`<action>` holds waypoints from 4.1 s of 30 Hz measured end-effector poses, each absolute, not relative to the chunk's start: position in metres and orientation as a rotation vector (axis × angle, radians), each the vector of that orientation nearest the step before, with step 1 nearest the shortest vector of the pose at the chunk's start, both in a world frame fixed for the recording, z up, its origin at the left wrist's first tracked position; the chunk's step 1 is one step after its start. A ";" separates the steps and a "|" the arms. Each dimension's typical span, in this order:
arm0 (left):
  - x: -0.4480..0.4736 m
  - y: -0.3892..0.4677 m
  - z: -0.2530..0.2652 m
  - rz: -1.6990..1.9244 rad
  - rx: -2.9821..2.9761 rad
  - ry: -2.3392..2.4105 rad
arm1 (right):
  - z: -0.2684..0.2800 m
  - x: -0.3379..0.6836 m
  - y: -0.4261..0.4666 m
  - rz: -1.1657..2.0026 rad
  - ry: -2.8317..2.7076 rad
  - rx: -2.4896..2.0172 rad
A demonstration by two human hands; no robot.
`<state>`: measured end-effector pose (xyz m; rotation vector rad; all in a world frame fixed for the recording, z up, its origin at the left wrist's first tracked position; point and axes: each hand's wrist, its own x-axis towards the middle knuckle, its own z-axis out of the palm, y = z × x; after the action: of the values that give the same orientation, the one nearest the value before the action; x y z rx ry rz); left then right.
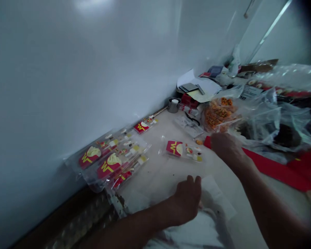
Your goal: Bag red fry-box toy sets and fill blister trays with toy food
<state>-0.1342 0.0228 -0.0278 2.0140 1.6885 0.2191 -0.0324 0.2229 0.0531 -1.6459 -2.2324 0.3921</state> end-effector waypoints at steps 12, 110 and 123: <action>-0.213 0.043 -0.008 0.456 1.666 1.565 | 0.031 -0.325 0.277 -0.290 -3.178 -0.370; -0.063 0.089 0.027 0.594 1.419 1.255 | 0.054 0.184 0.057 -0.219 -2.474 -1.642; -0.083 0.074 0.028 0.564 1.509 1.265 | 0.056 0.178 0.050 -0.377 -2.487 -1.750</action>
<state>-0.0826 0.0744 0.0285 1.5092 1.2650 0.5637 0.1777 0.0501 0.0555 -1.7499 -2.4871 -0.3769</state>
